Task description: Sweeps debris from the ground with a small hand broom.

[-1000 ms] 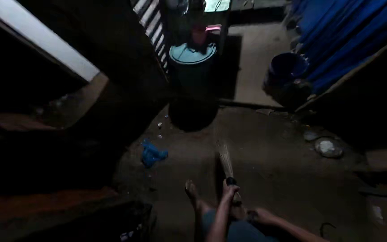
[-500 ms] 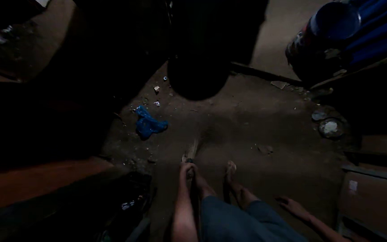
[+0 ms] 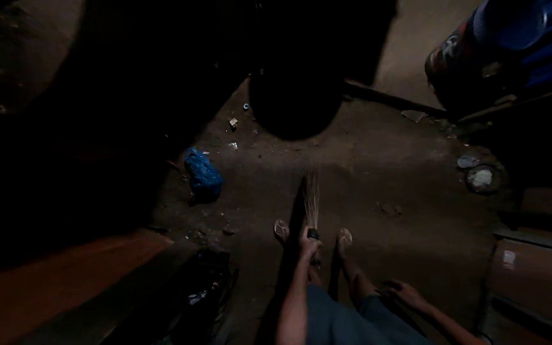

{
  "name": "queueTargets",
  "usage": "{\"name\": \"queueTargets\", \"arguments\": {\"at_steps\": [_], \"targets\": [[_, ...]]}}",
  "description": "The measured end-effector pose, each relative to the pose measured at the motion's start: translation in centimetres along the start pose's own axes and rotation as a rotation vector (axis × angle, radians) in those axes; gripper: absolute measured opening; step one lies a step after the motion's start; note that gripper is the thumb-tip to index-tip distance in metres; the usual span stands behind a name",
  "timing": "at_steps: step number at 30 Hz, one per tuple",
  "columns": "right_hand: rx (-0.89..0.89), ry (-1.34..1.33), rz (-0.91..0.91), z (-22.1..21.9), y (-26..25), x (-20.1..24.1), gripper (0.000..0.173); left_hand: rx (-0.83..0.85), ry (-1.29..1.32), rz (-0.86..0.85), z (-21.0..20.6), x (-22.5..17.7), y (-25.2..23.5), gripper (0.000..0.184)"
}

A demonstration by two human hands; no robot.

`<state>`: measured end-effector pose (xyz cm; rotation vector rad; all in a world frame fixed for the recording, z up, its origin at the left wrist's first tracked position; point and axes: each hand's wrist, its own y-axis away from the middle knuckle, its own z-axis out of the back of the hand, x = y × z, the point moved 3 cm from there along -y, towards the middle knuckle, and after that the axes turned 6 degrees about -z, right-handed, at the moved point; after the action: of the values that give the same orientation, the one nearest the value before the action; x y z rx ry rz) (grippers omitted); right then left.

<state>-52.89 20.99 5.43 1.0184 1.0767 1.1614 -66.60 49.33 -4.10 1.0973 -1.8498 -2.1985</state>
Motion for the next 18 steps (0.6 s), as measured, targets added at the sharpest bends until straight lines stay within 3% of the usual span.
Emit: {"name": "queueTargets", "arguments": {"at_steps": [2,4,7,9,11,13,18], "targets": [[-0.019,-0.039,-0.004,0.1,-0.1,0.2,0.036,0.022,-0.044,-0.072,3.4,-0.3,-3.3,0.082],[-0.038,-0.124,-0.016,0.1,0.1,0.6,0.038,-0.104,-0.053,-0.238,9.9,-1.4,-5.9,0.078],[-0.058,-0.1,0.017,-0.2,-0.2,0.0,0.038,-0.342,-0.066,0.027,20.4,-6.4,-5.4,0.077],[-0.04,-0.009,0.033,-0.3,-0.4,0.7,0.037,-0.498,-0.095,0.059,24.8,-7.4,-5.1,0.085],[-0.009,0.054,-0.004,-0.5,0.7,2.9,0.037,-0.573,-0.034,0.014,26.7,-6.5,-4.3,0.096],[-0.014,0.057,-0.032,-0.9,3.1,6.4,0.038,-0.532,0.029,-0.052,26.4,-4.8,-1.7,0.097],[-0.032,0.071,-0.028,-0.6,5.0,12.2,0.04,-0.102,0.001,-0.01,23.5,2.5,4.3,0.09]]}}
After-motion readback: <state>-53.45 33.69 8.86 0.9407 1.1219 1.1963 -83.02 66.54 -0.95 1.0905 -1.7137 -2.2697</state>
